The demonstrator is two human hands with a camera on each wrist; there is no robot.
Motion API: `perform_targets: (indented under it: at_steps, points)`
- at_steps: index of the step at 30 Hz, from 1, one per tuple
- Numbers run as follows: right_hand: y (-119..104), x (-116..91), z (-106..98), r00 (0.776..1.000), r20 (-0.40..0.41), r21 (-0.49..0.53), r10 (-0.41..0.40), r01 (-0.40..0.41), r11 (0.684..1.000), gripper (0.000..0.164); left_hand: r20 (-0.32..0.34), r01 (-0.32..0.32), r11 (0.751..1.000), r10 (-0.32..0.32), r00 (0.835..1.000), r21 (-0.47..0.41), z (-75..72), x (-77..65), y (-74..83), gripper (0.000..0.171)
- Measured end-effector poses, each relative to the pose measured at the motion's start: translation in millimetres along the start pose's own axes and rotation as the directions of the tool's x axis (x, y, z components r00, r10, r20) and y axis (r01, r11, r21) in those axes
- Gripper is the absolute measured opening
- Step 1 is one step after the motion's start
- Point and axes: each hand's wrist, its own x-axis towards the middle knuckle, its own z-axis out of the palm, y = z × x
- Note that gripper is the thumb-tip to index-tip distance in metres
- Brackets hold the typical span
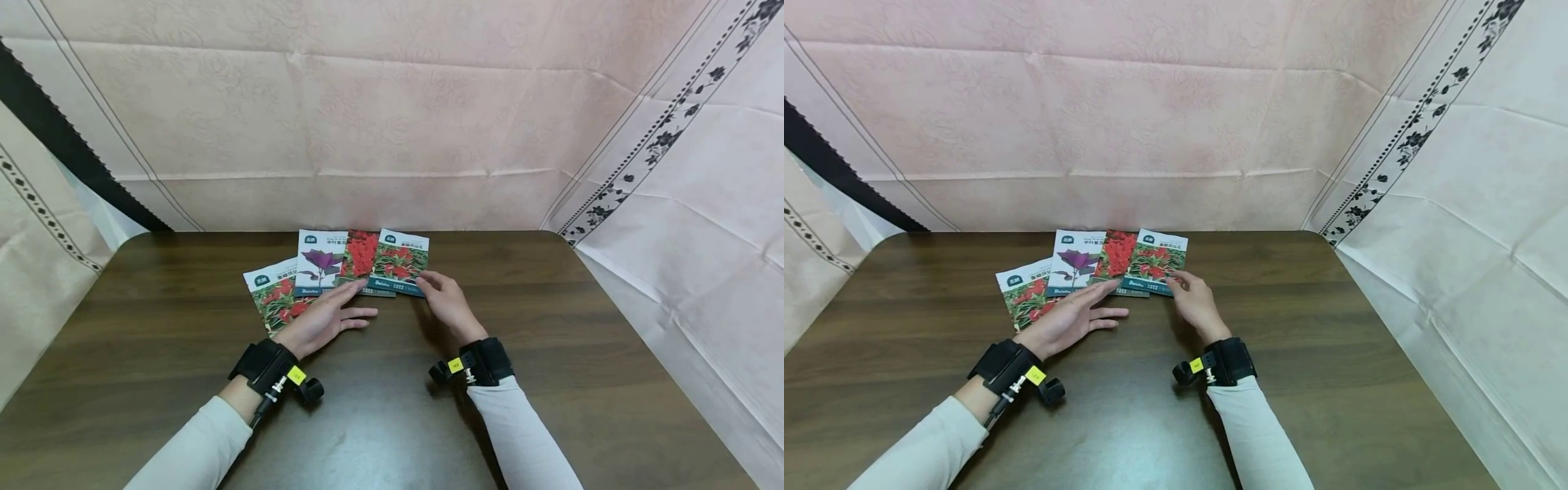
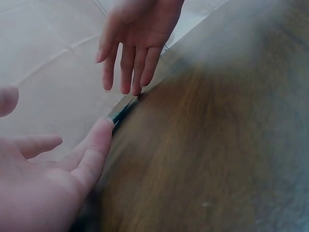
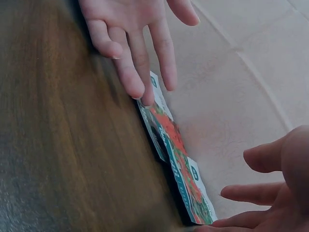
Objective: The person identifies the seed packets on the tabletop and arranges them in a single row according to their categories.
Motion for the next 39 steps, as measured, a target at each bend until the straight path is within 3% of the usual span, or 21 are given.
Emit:
perform_targets:
  at_steps: [9, 20, 28, 35, 39]
  points:
    - [0.2, -0.1, 4.3, 1.0, 0.01, -0.06, -0.026, 0.027, 0.998, 0.047, 0.017, -0.006, 1.0, 0.006, 1.0, -0.028, -2.2, 2.1, -2.4, 0.059]
    - [0.0, 1.6, 6.4, 1.0, 0.011, -0.052, -0.029, 0.03, 0.998, 0.048, 0.023, 0.0, 0.999, 0.001, 1.0, -0.043, -0.9, 2.0, -1.7, 0.059]
    - [-0.7, 1.6, 7.0, 1.0, 0.003, -0.066, -0.006, 0.006, 0.998, 0.051, -0.046, 0.019, 1.0, -0.018, 0.999, 0.001, 1.0, 2.2, -2.6, 0.062]
    - [-2.4, -1.3, 8.7, 0.999, 0.052, -0.164, -0.011, 0.02, 0.986, 0.053, -0.079, 0.017, 1.0, -0.018, 0.997, -0.004, -0.7, 3.3, -3.6, 0.06]
    - [-3.3, -4.5, 9.6, 0.988, 0.146, -0.326, -0.045, 0.091, 0.941, 0.054, -0.091, 0.02, 1.0, -0.02, 0.996, -0.006, -2.3, 4.2, -3.9, 0.059]
